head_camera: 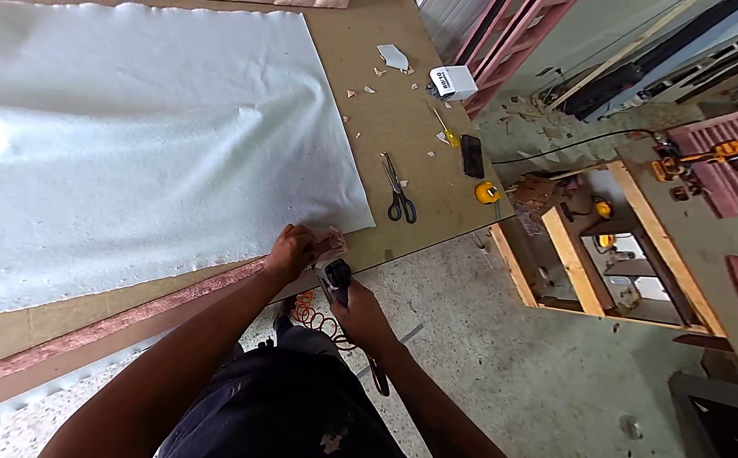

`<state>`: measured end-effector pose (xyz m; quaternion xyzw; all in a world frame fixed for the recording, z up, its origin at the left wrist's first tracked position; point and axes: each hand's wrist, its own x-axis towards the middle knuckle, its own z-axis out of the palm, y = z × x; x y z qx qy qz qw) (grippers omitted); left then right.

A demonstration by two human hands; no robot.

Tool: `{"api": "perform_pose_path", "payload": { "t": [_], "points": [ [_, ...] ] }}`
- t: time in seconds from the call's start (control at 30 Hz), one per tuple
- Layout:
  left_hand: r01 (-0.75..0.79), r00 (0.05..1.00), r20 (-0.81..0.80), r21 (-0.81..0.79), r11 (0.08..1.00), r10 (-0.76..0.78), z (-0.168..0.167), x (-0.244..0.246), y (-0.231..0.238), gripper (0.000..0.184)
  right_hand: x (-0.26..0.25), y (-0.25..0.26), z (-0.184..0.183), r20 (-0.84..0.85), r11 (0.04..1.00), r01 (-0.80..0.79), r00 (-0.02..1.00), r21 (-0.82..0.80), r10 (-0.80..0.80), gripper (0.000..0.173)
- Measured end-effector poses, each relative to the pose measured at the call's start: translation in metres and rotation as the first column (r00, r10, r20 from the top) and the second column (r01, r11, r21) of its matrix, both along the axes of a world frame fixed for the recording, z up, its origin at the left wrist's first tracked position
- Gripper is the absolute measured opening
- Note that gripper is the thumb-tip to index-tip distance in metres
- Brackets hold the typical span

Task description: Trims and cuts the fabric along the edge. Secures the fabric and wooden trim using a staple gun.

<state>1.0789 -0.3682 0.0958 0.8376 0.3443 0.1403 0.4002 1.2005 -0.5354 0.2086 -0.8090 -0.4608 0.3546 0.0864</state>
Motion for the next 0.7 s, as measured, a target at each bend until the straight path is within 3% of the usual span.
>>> {"api": "perform_pose_path", "payload": {
  "t": [0.23, 0.37, 0.43, 0.5, 0.6, 0.7],
  "points": [
    [0.068, 0.998, -0.010, 0.065, 0.996, -0.068, 0.014, -0.024, -0.001, 0.018, -0.012, -0.001, 0.001, -0.002, 0.999, 0.033, 0.999, -0.008, -0.033, 0.029],
    [0.169, 0.934, -0.346, 0.196, 0.966, -0.094, 0.033, -0.076, -0.036, 0.048, -0.011, -0.004, 0.001, -0.041, 0.997, 0.074, 0.996, -0.037, -0.075, 0.030],
    [0.100, 0.960, -0.278, 0.259, 0.961, -0.025, 0.020, -0.085, -0.048, 0.030, -0.013, -0.005, 0.000, -0.052, 0.996, 0.077, 0.995, -0.046, -0.080, 0.031],
    [-0.003, 0.991, -0.129, 0.193, 0.981, 0.028, 0.011, -0.082, -0.045, 0.008, -0.011, -0.005, 0.000, -0.054, 0.995, 0.088, 0.994, -0.036, -0.090, 0.030],
    [-0.082, 0.997, -0.002, 0.004, 0.997, 0.082, 0.005, -0.084, -0.038, 0.013, -0.011, -0.010, -0.002, -0.074, 0.995, 0.097, 0.993, -0.011, -0.097, 0.029],
    [-0.046, 0.999, 0.007, 0.020, 0.999, 0.046, 0.005, -0.088, -0.027, 0.015, -0.014, -0.015, -0.008, -0.112, 0.993, 0.116, 0.987, 0.014, -0.114, 0.029]
  ]
}}
